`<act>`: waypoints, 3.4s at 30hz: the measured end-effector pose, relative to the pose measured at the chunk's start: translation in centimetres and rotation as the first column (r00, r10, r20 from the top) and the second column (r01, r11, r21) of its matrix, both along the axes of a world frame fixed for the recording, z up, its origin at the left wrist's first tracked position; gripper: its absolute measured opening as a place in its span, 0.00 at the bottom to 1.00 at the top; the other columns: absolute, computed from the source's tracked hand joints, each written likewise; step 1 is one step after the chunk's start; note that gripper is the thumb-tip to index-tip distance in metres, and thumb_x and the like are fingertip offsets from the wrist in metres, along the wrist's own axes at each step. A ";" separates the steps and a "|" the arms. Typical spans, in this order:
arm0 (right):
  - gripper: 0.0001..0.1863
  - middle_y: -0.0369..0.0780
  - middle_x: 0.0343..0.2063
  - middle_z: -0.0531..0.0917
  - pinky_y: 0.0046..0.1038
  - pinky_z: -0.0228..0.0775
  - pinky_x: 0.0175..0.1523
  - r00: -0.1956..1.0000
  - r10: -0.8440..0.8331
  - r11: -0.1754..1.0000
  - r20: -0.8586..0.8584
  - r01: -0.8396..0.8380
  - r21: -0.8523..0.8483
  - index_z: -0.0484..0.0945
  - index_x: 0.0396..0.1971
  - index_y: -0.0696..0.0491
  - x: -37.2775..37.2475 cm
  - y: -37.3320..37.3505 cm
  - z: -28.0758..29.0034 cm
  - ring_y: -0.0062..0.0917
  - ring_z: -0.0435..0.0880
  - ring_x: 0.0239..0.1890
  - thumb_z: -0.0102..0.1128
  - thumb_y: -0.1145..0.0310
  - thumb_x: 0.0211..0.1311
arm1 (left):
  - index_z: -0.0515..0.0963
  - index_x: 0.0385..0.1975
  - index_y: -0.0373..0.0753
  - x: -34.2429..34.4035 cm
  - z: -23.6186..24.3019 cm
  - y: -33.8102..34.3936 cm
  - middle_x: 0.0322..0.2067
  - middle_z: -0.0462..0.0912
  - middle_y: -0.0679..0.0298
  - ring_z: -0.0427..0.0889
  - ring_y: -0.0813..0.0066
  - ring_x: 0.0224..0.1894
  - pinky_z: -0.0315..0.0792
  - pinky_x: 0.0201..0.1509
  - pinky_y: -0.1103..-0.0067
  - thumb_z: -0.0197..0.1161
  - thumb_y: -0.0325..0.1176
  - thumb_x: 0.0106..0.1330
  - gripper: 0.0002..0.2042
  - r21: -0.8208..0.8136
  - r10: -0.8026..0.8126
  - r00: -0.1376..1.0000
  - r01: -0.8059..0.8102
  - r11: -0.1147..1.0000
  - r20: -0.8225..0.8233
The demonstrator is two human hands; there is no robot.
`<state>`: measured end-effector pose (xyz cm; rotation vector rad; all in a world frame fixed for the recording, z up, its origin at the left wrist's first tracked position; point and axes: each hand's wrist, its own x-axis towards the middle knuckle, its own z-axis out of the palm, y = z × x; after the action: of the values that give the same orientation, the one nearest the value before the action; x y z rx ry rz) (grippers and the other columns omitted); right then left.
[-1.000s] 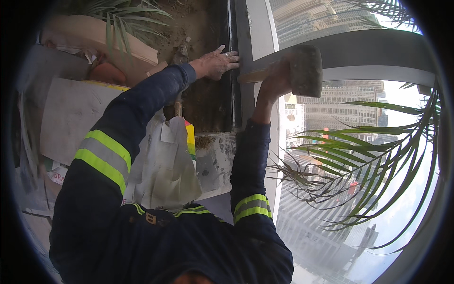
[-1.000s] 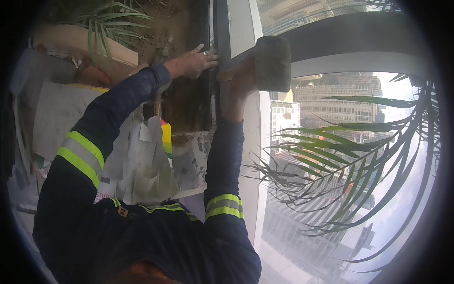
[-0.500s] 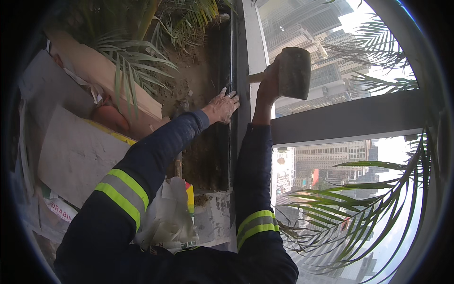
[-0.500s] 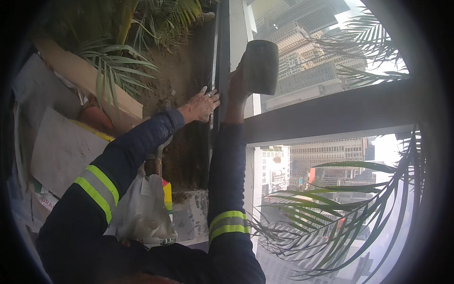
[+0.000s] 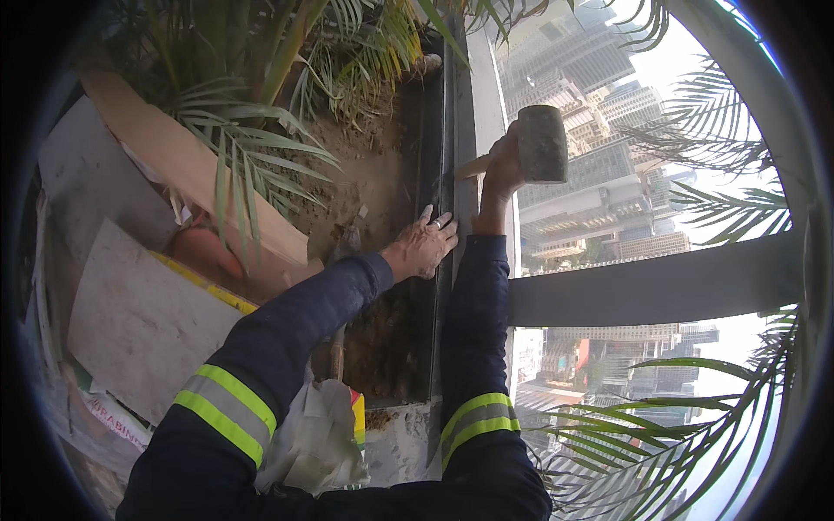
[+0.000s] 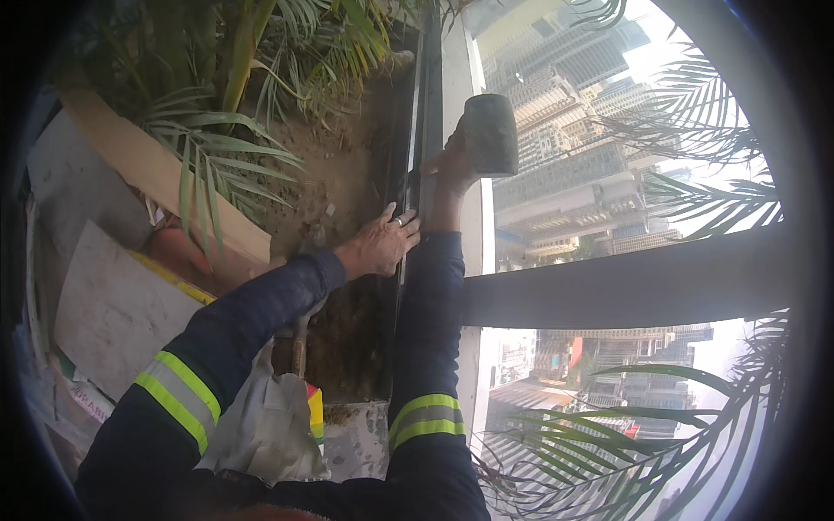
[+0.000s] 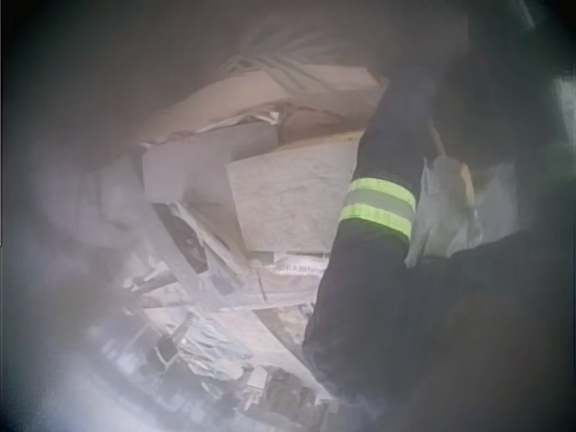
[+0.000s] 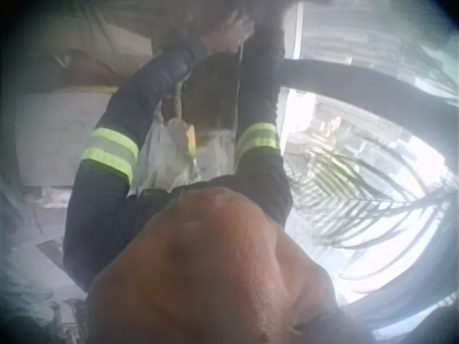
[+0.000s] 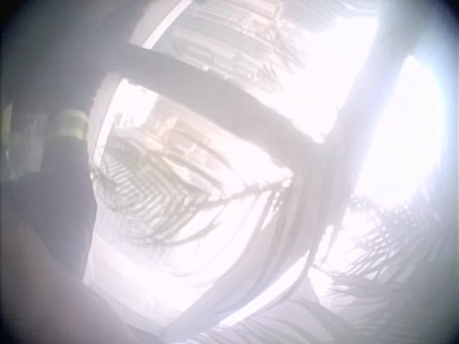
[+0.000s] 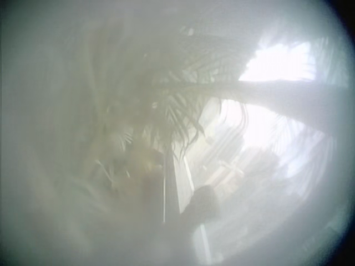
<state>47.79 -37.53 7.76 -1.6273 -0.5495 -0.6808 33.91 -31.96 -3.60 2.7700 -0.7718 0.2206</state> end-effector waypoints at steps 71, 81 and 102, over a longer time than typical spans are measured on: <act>0.23 0.29 0.14 0.55 0.25 0.58 0.28 0.998 0.038 0.992 -0.054 -0.031 0.123 0.61 0.17 0.48 -32.4 -11.6 4.2 0.18 0.57 0.16 0.42 0.68 0.79 | 0.68 0.70 0.44 -6.5 2.0 -1.5 0.73 0.63 0.57 0.57 0.60 0.78 0.53 0.79 0.49 0.66 0.32 0.55 0.37 0.124 -0.193 0.977 0.203 0.971 -0.093; 0.22 0.29 0.13 0.58 0.24 0.51 0.22 1.000 0.015 0.981 -0.020 -0.011 0.193 0.60 0.16 0.50 -31.3 -12.4 1.7 0.15 0.54 0.16 0.46 0.75 0.77 | 0.65 0.72 0.45 -6.1 1.2 -1.7 0.74 0.62 0.56 0.54 0.62 0.79 0.54 0.79 0.49 0.65 0.31 0.56 0.38 0.160 -0.181 0.981 0.191 0.968 -0.073; 0.20 0.29 0.14 0.56 0.23 0.50 0.22 0.992 -0.124 0.990 0.013 0.122 0.076 0.59 0.16 0.50 -34.6 -13.7 2.1 0.15 0.54 0.15 0.47 0.78 0.71 | 0.69 0.69 0.45 -12.1 1.4 -3.4 0.73 0.62 0.52 0.58 0.58 0.78 0.51 0.80 0.50 0.66 0.31 0.52 0.38 0.091 -0.253 0.965 0.258 0.962 -0.067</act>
<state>13.21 -51.23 9.83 -1.5953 -0.4336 -0.7984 21.83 -35.39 -2.18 2.7160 -1.1429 0.0571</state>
